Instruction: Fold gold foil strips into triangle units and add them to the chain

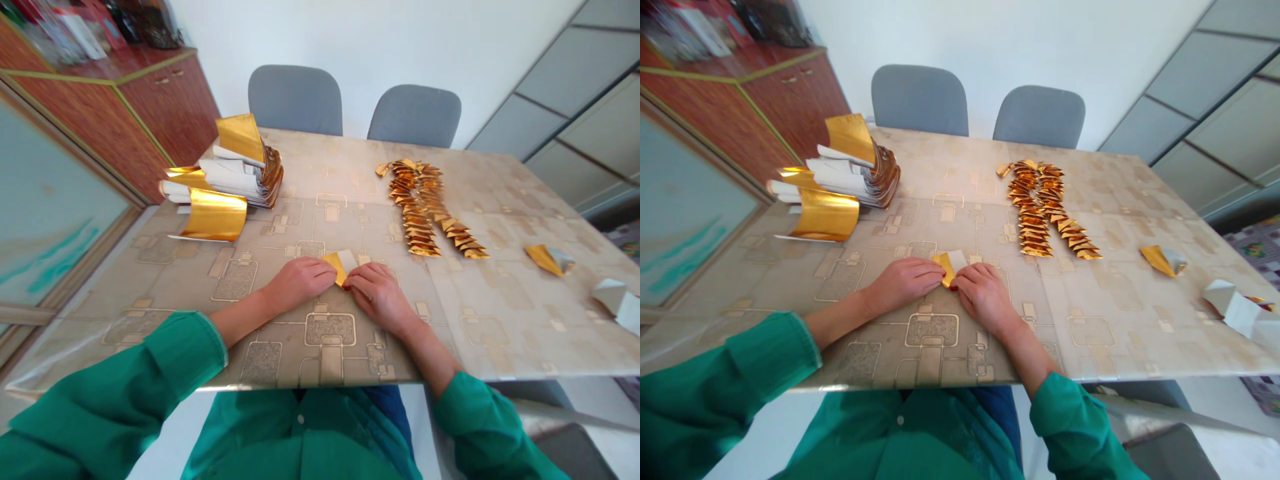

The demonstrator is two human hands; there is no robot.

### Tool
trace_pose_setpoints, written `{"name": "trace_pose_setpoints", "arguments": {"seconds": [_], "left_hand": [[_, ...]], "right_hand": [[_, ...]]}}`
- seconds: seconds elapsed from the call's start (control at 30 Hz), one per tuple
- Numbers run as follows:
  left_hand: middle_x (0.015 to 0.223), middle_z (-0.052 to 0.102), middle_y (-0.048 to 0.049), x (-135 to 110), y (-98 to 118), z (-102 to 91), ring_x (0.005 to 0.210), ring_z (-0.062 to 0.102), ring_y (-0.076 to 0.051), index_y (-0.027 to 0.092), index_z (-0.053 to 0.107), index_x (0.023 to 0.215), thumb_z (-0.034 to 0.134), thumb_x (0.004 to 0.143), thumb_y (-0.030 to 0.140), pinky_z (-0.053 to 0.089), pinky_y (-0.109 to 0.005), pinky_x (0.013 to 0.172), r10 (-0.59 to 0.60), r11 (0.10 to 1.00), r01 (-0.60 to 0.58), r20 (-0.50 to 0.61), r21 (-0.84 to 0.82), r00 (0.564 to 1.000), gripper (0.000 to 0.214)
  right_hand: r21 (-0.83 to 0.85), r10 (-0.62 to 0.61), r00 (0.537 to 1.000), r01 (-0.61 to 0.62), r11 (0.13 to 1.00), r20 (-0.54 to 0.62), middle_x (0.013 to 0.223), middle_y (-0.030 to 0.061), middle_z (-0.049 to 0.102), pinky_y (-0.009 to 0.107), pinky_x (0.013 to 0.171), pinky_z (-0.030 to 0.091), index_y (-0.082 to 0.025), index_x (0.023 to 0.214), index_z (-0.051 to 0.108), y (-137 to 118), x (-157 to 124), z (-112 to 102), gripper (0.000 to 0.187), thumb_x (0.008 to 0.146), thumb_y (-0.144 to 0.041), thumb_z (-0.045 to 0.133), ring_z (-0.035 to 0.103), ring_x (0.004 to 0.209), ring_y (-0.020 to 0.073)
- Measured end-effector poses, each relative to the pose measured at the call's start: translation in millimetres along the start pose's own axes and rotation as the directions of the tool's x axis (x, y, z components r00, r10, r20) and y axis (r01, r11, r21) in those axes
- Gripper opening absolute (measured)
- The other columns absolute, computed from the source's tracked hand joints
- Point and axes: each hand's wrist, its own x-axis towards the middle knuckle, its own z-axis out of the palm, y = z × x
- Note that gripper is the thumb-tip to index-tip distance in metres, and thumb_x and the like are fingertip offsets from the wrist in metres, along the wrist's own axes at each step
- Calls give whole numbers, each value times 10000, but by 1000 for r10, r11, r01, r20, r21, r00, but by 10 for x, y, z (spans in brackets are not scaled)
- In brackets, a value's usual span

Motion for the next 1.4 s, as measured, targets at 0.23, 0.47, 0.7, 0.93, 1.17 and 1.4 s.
{"name": "trace_pose_setpoints", "arguments": {"seconds": [0.23, 0.47, 0.7, 0.93, 1.17, 1.4], "left_hand": [[980, 701, -61, 82, 75, -53, 941, 617, -196, 149, 670, 906, 527, 956, 189, 499, -329, 861, -141, 976, 149, 60, -159, 988, 157], [970, 646, -60, 176, 71, -112, 958, 573, -211, 168, 661, 880, 596, 942, 295, 464, -336, 850, -252, 918, 292, 177, -267, 952, 155], [931, 611, -48, 234, 84, -57, 937, 558, -208, 163, 636, 802, 627, 909, 279, 444, -344, 854, -383, 858, 426, 195, -288, 903, 158], [945, 610, -46, 253, 83, -32, 943, 554, -214, 164, 640, 783, 665, 882, 283, 424, -341, 819, -425, 840, 478, 235, -257, 874, 157], [953, 602, -46, 269, 88, -28, 941, 555, -212, 168, 635, 778, 682, 863, 285, 420, -341, 808, -449, 832, 499, 234, -243, 862, 152], [943, 600, -42, 287, 110, -34, 931, 555, -219, 170, 628, 777, 699, 849, 282, 409, -341, 783, -465, 830, 519, 260, -205, 846, 151]], "right_hand": [[56, 141, 989, -138, 989, -50, 990, 49, 661, 342, 855, 400, -213, 899, 640, -46, -40, 66, 94, 928, -296, 608, 539, 967, 211], [68, 230, 967, -224, 972, -110, 901, 18, 629, 351, 859, 348, -214, 835, 635, -46, -13, 119, 89, 915, -253, 626, 521, 908, 193], [60, 332, 933, -326, 943, -140, 847, 7, 597, 359, 856, 322, -219, 767, 641, -33, -4, 146, 135, 881, -285, 674, 514, 890, 197], [90, 374, 920, -365, 927, -117, 873, 7, 596, 353, 861, 310, -222, 776, 659, -43, 1, 128, 152, 895, -315, 666, 507, 895, 192], [18, 410, 903, -411, 911, -125, 848, 10, 586, 348, 835, 312, -209, 731, 635, -91, 36, 148, 166, 856, -292, 705, 497, 888, 201], [-81, 409, 905, -419, 904, -114, 861, 20, 581, 346, 812, 311, -202, 717, 590, -122, 50, 173, 183, 861, -279, 671, 481, 889, 206]]}}
